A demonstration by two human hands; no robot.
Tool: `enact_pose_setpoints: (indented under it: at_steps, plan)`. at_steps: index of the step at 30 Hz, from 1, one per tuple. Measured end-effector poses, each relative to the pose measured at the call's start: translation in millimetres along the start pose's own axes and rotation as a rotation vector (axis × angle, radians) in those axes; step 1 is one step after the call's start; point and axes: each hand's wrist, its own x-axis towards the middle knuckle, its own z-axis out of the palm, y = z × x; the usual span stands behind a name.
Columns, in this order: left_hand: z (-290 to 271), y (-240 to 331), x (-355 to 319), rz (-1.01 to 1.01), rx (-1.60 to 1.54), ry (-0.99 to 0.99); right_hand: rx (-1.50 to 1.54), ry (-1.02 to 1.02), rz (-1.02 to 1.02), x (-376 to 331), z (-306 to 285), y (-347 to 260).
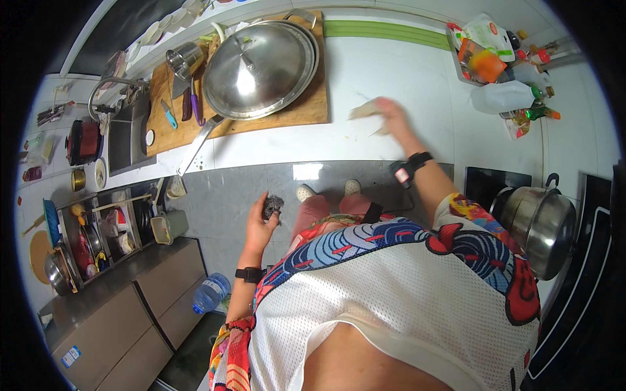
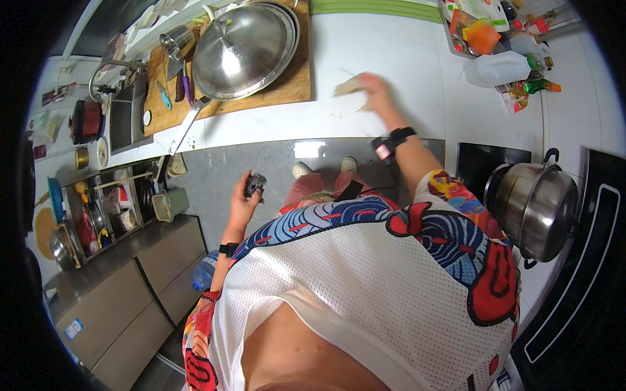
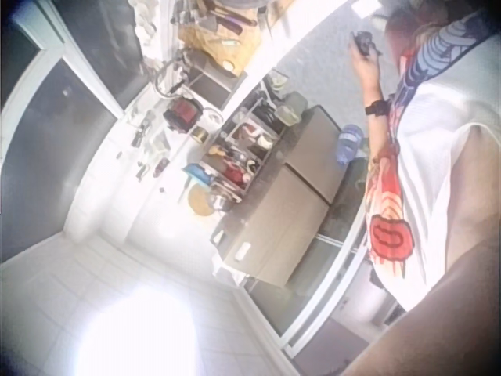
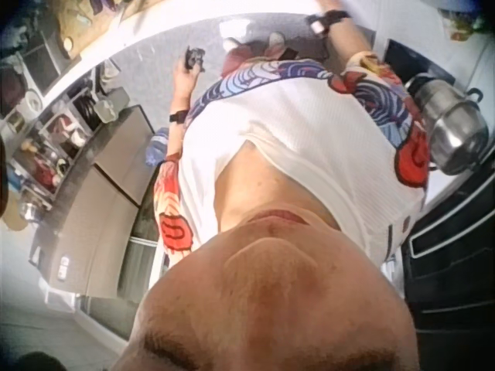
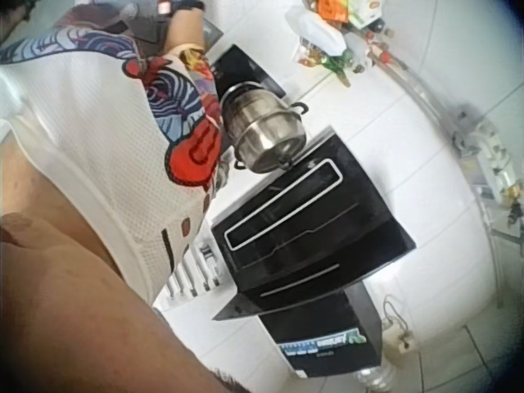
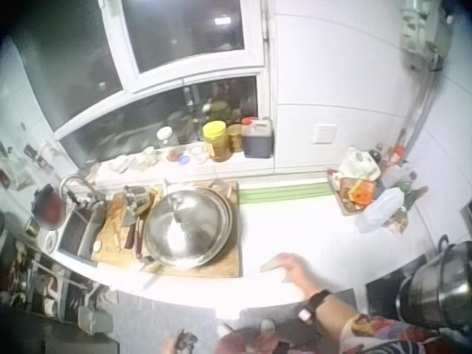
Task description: The person cleans a kitchen countertop and backsplash. They first move several bottles and containers aside, then wipe the surfaces with a cloth and a steel wool pad, rinsing the pad at the sink. The person returns the items to the counter and continues wiping the countertop and wall area.
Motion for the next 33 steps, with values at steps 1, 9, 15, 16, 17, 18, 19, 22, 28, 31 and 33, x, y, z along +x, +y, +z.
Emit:
enact_pose_setpoints:
  at_steps: [1, 9, 15, 16, 17, 18, 19, 22, 28, 31, 33]
  plan:
    - [-2.7, -2.3, -1.7, 0.008, 0.020, -0.005, -0.174, 0.134, -0.082, 7.0, -33.1, 3.8]
    - [-35.7, -44.3, -20.3, -0.005, 0.118, -0.010, -1.223, 0.303, 0.014, -52.7, -62.2, 30.9]
    - [-95.8, -101.9, -38.2, 0.083, 0.114, 0.015, -1.173, 0.206, -0.085, -85.2, 170.8, 7.9]
    - [-108.9, -112.4, -43.5, 0.028, 0.098, 0.016, -1.164, 0.228, -0.040, -87.4, 201.5, 2.2]
    - [-124.2, -123.8, -49.8, 0.009, 0.087, 0.029, -1.153, 0.257, 0.004, -87.8, 230.1, -2.6]
    - [-140.7, -135.8, -56.4, -0.004, 0.077, 0.038, -1.142, 0.275, 0.053, -87.5, 256.8, -6.5]
    - [-156.8, -148.1, -59.7, 0.038, 0.070, 0.065, -1.106, 0.271, 0.090, -85.0, 282.0, -9.8]
    - [-203.2, -183.7, -76.3, -0.102, 0.002, 0.054, -0.860, 0.306, 0.177, -76.2, 364.4, -16.3]
    - [-272.8, -232.2, -103.0, -0.151, -0.040, 0.146, -0.866, 0.016, 0.102, -55.7, 553.8, -43.1]
    - [-293.2, -243.7, -108.4, -0.151, -0.011, 0.158, -0.175, -0.101, 0.111, -35.4, 604.0, -60.1]
    - [-301.6, -248.4, -106.7, -0.064, 0.053, 0.155, 0.434, -0.206, 0.382, -30.0, 610.0, -67.7]
